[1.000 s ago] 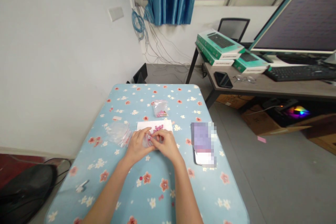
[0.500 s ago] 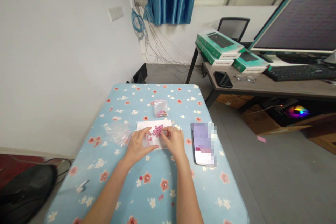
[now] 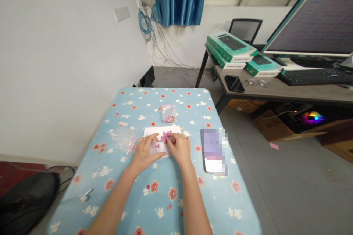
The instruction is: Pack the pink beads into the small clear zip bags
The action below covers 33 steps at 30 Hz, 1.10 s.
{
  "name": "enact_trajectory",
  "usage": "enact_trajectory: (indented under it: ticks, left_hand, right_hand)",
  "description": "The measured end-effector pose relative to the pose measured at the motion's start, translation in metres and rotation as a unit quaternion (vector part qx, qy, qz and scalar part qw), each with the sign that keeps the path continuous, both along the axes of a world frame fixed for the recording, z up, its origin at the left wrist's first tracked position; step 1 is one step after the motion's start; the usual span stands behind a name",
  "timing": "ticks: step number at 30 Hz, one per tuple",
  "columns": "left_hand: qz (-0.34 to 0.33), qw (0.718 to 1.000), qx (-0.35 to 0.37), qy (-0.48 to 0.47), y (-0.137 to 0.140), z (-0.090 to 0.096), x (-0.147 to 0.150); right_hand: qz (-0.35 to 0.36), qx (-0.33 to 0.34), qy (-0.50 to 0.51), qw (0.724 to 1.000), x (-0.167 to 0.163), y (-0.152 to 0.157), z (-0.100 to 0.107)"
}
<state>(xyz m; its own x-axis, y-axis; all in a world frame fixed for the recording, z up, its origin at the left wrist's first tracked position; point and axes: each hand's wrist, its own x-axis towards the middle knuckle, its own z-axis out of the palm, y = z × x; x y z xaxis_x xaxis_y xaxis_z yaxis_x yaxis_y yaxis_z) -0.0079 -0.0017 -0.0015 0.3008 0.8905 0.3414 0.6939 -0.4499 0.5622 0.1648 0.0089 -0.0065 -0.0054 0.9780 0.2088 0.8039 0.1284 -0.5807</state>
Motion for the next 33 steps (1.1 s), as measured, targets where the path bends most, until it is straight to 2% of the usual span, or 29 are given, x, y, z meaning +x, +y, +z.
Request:
enact_trajectory:
  ticks: [12,16,20,22,26,30,33]
  left_hand:
    - [0.001,1.000,-0.006,0.000,0.000,0.002,0.000]
    - [0.001,1.000,-0.005,-0.001,0.000,0.003,0.000]
    - [0.001,1.000,0.001,0.002,-0.001,0.003,0.000]
    - [0.006,1.000,0.000,0.003,-0.001,0.003,0.000]
    - [0.007,1.000,-0.002,-0.002,0.000,0.002,0.000]
    - [0.006,1.000,-0.005,-0.020,0.000,0.000,0.001]
    - [0.018,0.996,-0.028,-0.078,0.000,0.002,0.000]
  right_hand:
    - [-0.010,-0.010,0.018,1.000,0.000,0.001,-0.001]
    - [0.009,-0.031,0.144,0.989,0.000,0.001,0.002]
    - [0.065,-0.064,0.295,0.951,-0.004,-0.002,0.007]
    - [0.096,-0.081,0.316,0.940,-0.007,-0.004,0.009]
    - [0.131,-0.104,0.310,0.936,-0.011,-0.006,0.011]
    - [0.125,-0.103,0.315,0.935,-0.011,-0.006,0.012]
    - [0.098,-0.085,0.343,0.930,-0.008,-0.006,0.013]
